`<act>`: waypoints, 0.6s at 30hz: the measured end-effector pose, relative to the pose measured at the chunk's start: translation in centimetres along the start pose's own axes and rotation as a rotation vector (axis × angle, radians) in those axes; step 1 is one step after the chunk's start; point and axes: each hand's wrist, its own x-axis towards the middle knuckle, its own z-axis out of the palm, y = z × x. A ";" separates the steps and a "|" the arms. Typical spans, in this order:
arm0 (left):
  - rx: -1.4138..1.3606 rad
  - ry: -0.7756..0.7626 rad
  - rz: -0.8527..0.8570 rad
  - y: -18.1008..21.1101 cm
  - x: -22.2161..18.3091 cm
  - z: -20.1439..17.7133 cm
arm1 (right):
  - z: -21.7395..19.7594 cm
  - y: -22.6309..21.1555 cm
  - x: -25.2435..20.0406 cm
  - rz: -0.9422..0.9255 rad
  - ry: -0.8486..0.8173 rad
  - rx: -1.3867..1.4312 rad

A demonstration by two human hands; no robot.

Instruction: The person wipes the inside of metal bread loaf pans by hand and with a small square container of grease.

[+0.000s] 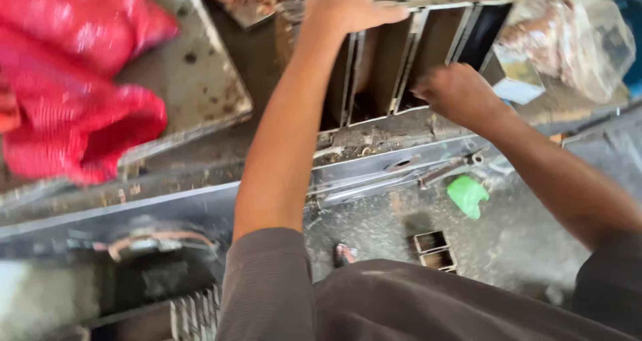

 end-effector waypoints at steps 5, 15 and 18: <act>0.112 -0.194 -0.117 -0.1 0.5 -1.4 | -1.4 -4.3 6.7 -0.031 0.166 -0.200; 0.055 -0.195 -0.083 -0.1 -0.6 -1.4 | 3.4 -7.5 7.2 -0.070 -0.036 -0.354; 0.044 -0.186 -0.111 0.0 -0.5 -1.6 | 1.1 -4.9 9.9 0.090 -0.010 -0.378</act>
